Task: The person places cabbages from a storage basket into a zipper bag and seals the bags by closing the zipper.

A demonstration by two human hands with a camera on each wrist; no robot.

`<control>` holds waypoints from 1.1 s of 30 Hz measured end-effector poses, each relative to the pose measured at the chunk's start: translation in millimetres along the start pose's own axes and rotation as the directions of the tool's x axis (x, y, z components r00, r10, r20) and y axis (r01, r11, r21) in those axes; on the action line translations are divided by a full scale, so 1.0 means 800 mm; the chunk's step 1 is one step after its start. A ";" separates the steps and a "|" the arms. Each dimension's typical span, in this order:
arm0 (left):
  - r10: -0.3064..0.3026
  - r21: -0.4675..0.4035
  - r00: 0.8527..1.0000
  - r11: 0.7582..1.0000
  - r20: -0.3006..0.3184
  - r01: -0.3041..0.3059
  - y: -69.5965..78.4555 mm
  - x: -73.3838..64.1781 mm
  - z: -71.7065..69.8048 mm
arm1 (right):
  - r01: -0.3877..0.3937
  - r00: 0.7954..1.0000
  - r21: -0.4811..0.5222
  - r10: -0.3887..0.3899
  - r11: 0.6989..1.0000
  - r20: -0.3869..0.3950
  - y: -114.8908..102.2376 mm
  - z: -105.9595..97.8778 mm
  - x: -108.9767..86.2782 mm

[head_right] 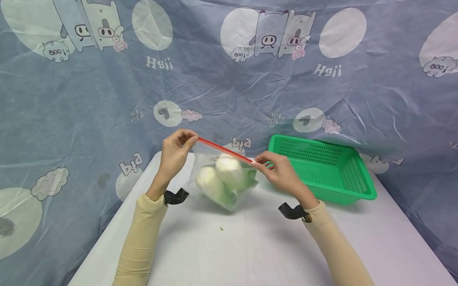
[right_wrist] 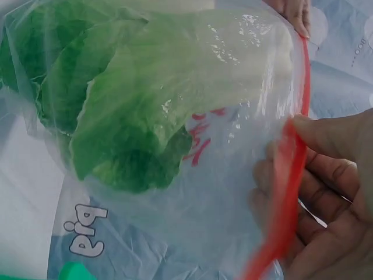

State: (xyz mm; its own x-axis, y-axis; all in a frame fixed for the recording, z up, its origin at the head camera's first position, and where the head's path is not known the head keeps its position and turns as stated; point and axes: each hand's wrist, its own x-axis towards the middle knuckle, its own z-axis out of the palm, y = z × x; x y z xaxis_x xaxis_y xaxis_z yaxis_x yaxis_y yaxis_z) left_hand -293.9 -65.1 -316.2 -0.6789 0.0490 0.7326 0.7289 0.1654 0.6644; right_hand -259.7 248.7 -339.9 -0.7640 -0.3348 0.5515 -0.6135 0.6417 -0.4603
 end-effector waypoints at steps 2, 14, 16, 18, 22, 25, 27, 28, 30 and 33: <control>-0.013 -0.006 1.000 1.000 -0.018 0.013 -0.002 0.001 -0.002 | -0.001 1.000 -0.002 0.001 1.000 -0.002 0.006 -0.003 -0.004; -0.035 -0.030 0.995 0.999 -0.089 0.033 0.016 0.005 -0.018 | -0.092 0.996 -0.085 0.091 0.992 -0.022 0.047 -0.021 -0.033; -0.040 -0.042 0.996 0.998 -0.084 0.036 0.011 0.006 -0.018 | -0.119 0.993 -0.076 0.118 0.990 -0.015 0.050 -0.022 -0.034; -0.053 -0.051 0.996 0.997 -0.072 0.049 0.005 0.007 -0.017 | -0.152 0.988 -0.051 0.152 0.987 -0.003 0.051 -0.022 -0.031; -0.080 -0.061 0.993 0.995 -0.091 0.074 -0.008 0.009 -0.014 | -0.244 0.970 0.055 0.243 0.968 0.019 0.054 -0.016 -0.019; -0.088 -0.060 0.990 0.995 -0.113 0.082 -0.022 0.010 -0.011 | -0.277 0.961 0.215 0.276 0.937 0.032 0.057 -0.007 -0.003; -0.098 -0.065 0.987 0.994 -0.131 0.090 -0.036 0.013 -0.011 | -0.267 0.962 0.336 0.270 0.903 0.037 0.059 0.000 0.010; -0.100 -0.066 0.984 0.994 -0.145 0.091 -0.043 0.014 -0.011 | -0.257 0.964 0.387 0.263 0.886 0.038 0.059 0.004 0.017; -0.103 -0.068 0.979 0.993 -0.177 0.093 -0.055 0.017 -0.015 | -0.240 0.968 0.445 0.246 0.863 0.045 0.058 0.011 0.029; -0.110 -0.052 0.970 0.994 -0.217 0.101 -0.062 0.020 -0.025 | -0.228 0.973 0.464 0.221 0.856 0.070 0.056 0.021 0.045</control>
State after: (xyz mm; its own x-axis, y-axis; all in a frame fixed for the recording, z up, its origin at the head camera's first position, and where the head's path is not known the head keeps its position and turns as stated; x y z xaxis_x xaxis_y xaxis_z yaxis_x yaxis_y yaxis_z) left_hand -339.7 -92.5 -334.4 -0.7194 -0.1843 0.6697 0.6603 0.1180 0.7417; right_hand -317.6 253.5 -352.6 -0.8930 -0.2319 0.3858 -0.4434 0.3057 -0.8426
